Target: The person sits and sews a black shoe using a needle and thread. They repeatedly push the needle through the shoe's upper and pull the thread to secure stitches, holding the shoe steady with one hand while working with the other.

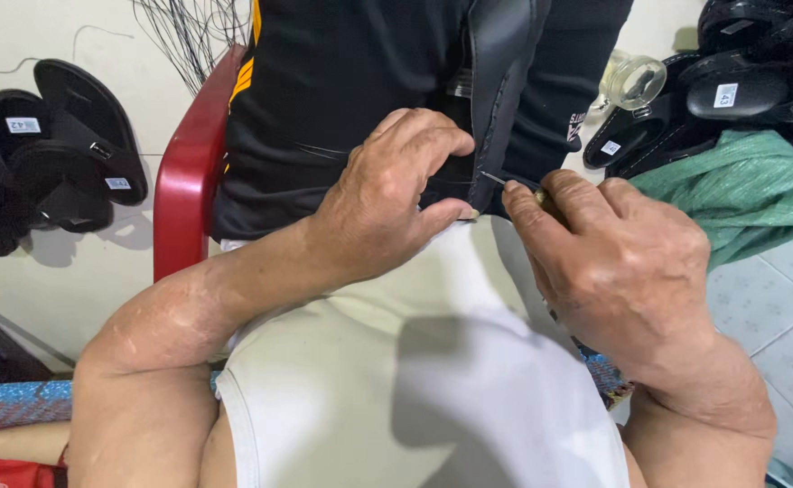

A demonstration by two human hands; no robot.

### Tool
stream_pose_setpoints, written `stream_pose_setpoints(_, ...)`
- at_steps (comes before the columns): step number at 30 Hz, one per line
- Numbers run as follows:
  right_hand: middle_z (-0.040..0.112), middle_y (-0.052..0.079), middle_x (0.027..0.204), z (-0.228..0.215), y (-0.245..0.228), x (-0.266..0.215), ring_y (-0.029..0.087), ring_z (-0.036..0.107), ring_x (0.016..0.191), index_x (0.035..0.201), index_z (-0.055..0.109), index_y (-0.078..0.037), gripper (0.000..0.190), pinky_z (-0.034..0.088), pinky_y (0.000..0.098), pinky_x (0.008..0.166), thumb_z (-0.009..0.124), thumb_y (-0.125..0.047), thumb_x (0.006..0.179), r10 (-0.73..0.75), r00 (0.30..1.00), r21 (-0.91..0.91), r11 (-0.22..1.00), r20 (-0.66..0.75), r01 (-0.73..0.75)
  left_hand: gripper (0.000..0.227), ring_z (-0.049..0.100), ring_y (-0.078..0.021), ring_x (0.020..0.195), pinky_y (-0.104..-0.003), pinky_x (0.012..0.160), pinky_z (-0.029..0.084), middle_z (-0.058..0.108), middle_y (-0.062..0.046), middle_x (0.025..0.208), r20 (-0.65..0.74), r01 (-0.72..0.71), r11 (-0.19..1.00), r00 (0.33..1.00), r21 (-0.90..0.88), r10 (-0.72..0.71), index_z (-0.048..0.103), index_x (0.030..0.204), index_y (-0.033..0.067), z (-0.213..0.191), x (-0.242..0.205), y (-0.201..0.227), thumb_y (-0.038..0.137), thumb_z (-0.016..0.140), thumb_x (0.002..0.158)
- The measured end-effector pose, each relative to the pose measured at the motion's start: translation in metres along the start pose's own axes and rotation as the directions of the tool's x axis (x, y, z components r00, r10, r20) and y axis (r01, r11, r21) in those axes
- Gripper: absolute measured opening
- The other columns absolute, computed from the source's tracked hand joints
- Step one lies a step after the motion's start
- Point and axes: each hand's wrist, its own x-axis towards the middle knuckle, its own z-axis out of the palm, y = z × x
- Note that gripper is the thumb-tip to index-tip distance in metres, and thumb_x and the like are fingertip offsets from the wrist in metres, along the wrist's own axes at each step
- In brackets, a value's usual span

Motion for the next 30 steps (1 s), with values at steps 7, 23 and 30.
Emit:
stream_pose_setpoints(7,0.076,0.003,0.101,0.034,0.008,0.015,0.021,0.067,0.071,0.109,0.081,-0.020,0.014,0.047,0.0314,0.055,0.074,-0.010,0.102,-0.032,0.996,0.283,0.958,-0.087,0.055,0.060,0.056,-0.0381,0.105,-0.046,0.095,0.047,0.059,-0.021,0.114,0.007,-0.092,0.994,0.996,-0.057,0.092,0.054,0.113,-0.0031,-0.002,0.002,-0.020,0.013,0.093,0.071)
stream_pose_setpoints(23,0.076,0.010,0.092,0.052,0.007,0.009,0.026,0.070,0.075,0.100,0.073,-0.001,0.004,0.049,0.0338,0.065,0.072,-0.005,0.102,0.072,0.986,0.540,0.842,-0.150,0.021,0.021,0.070,-0.0224,0.114,-0.035,0.107,0.058,0.072,-0.011,0.110,0.084,0.205,0.733,0.976,-0.648,-0.199,0.068,0.092,0.0051,-0.038,-0.001,0.020,0.022,0.060,0.100)
stream_pose_setpoints(30,0.075,0.013,0.095,0.058,0.006,0.005,0.029,0.069,0.076,0.101,0.070,0.000,0.009,0.051,0.0364,0.067,0.071,-0.009,0.102,0.112,0.988,0.624,0.781,-0.104,-0.023,0.014,0.063,-0.0129,0.073,-0.022,0.070,0.058,0.064,-0.011,0.090,-0.090,0.250,0.728,0.915,-0.638,-0.393,0.071,0.106,-0.0019,-0.003,0.000,0.007,0.003,0.062,0.097)
